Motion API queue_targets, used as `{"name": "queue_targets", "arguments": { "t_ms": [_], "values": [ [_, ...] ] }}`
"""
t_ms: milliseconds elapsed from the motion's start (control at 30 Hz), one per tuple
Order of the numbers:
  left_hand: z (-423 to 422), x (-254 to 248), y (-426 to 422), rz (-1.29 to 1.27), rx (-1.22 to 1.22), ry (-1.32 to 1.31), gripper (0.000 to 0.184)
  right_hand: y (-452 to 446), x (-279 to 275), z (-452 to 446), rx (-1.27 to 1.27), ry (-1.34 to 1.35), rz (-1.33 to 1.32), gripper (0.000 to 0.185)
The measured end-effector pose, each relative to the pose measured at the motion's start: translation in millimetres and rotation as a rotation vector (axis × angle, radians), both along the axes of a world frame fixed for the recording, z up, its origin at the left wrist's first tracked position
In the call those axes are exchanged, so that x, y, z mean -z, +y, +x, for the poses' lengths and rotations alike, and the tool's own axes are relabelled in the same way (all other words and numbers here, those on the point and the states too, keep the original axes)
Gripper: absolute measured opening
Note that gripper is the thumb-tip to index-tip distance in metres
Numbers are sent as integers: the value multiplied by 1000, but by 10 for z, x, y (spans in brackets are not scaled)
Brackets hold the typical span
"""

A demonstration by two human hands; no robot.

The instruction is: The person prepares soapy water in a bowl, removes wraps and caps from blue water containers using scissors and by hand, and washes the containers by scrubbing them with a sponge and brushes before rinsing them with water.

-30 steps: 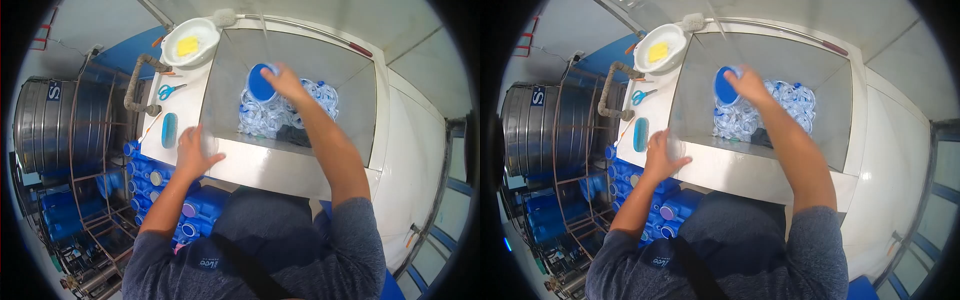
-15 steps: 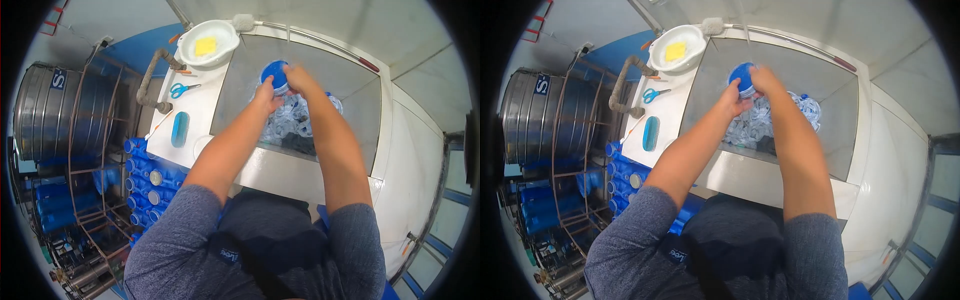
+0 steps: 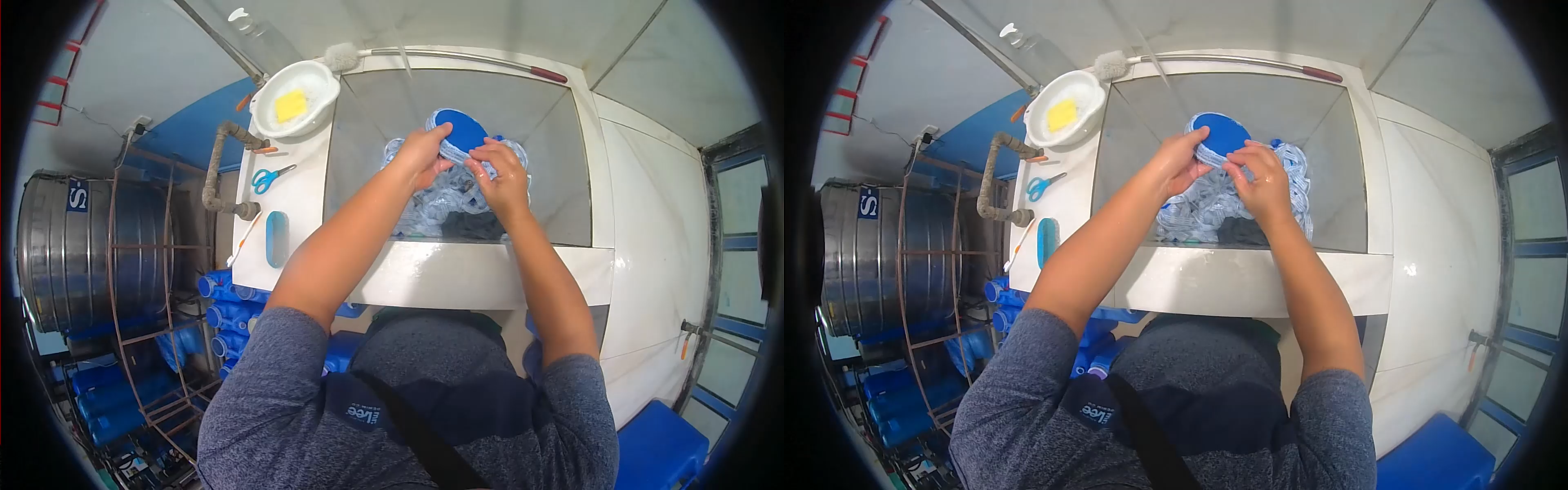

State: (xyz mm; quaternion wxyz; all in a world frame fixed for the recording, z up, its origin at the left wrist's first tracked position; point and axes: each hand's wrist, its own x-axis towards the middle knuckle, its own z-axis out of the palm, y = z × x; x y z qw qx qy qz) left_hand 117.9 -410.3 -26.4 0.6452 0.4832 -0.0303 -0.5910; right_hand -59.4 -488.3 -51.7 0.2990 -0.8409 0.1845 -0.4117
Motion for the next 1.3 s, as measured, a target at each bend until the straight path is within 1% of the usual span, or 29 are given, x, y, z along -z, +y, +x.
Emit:
{"name": "queue_targets", "arguments": {
  "t_ms": [67, 133, 233, 267, 300, 333, 400, 467, 500, 567, 600, 633, 667, 700, 767, 800, 867, 900, 933, 967, 1000, 1033, 1067, 1100, 1167, 1200, 1233, 1267, 1300],
  "values": [
    [-82, -204, 168, -87, 6, -158, 45, 202, -182, 93, -2, -17, 20, 22],
    [-174, -372, 325, -86, -33, -235, 48, 335, -285, 183, -10, -37, 35, 20],
    [-126, -367, 490, -43, -83, -358, 55, 467, -366, 280, 5, -55, 15, 18],
    [-97, -369, 549, 3, -88, -404, 57, 516, -390, 302, -11, 3, 81, 18],
    [-71, -368, 613, 1, -101, -409, 57, 561, -414, 331, -27, 62, 146, 17],
    [-51, -368, 684, 1, -87, -408, 56, 590, -448, 353, -40, 58, 141, 17],
    [17, -440, 830, -4, -89, -411, 55, 598, -557, 382, -124, 175, 124, 20],
    [122, -527, 1013, -63, 128, -614, 47, 570, -690, 424, -196, 238, 106, 19],
    [116, -560, 1045, -61, 121, -616, 47, 575, -726, 456, -254, 304, 96, 17],
    [73, -596, 1055, 35, -52, -532, 44, 621, -729, 592, -262, 316, 56, 16],
    [67, -560, 1057, 35, -59, -533, 44, 648, -720, 644, -265, 328, 16, 15],
    [68, -486, 1053, 62, -147, -468, 43, 675, -675, 676, -269, 328, 13, 15],
    [68, -391, 1037, 89, -233, -402, 44, 695, -601, 707, -251, 308, -121, 13],
    [72, -252, 1015, 87, -236, -403, 44, 712, -565, 735, -232, 287, -254, 12],
    [35, 2, 968, 147, -375, -168, 43, 736, -509, 720, -226, 296, -311, 11],
    [-16, 46, 929, 147, -376, -166, 43, 752, -478, 710, -218, 304, -362, 11],
    [-110, 117, 867, 154, -604, -63, 41, 762, -398, 713, -222, 248, -329, 12],
    [-115, 136, 882, 154, -611, -61, 41, 754, -378, 716, -232, 189, -300, 15],
    [-95, 146, 890, 92, -636, 32, 38, 733, -367, 692, -241, 187, -305, 15],
    [-75, 156, 899, 30, -658, 125, 35, 726, -391, 611, -382, 232, -324, 16],
    [60, 149, 949, 28, -664, 127, 35, 696, -410, 514, -521, 279, -340, 18],
    [290, 134, 1072, 21, -574, 106, 30, 648, -425, 373, -526, 282, -338, 18],
    [496, 119, 1195, 14, -480, 81, 25, 563, -435, 221, -573, 400, -374, 12],
    [591, 43, 1309, 20, -482, 83, 25, 443, -411, 84, -622, 520, -407, 7],
    [741, -319, 1480, 160, -73, -452, 34, 21, -248, -122, -405, 679, -330, 6],
    [784, -448, 1569, 153, 111, -557, 31, -196, -166, -186, -290, 744, -302, 5],
    [840, -541, 1635, 155, 108, -558, 31, -387, -72, -252, -177, 810, -272, 5],
    [896, -618, 1693, 232, 308, -811, 34, -559, 67, -345, -180, 808, -272, 5],
    [949, -711, 1744, 310, 513, -1060, 36, -703, 225, -441, -126, 881, -172, 6]
  ]
}}
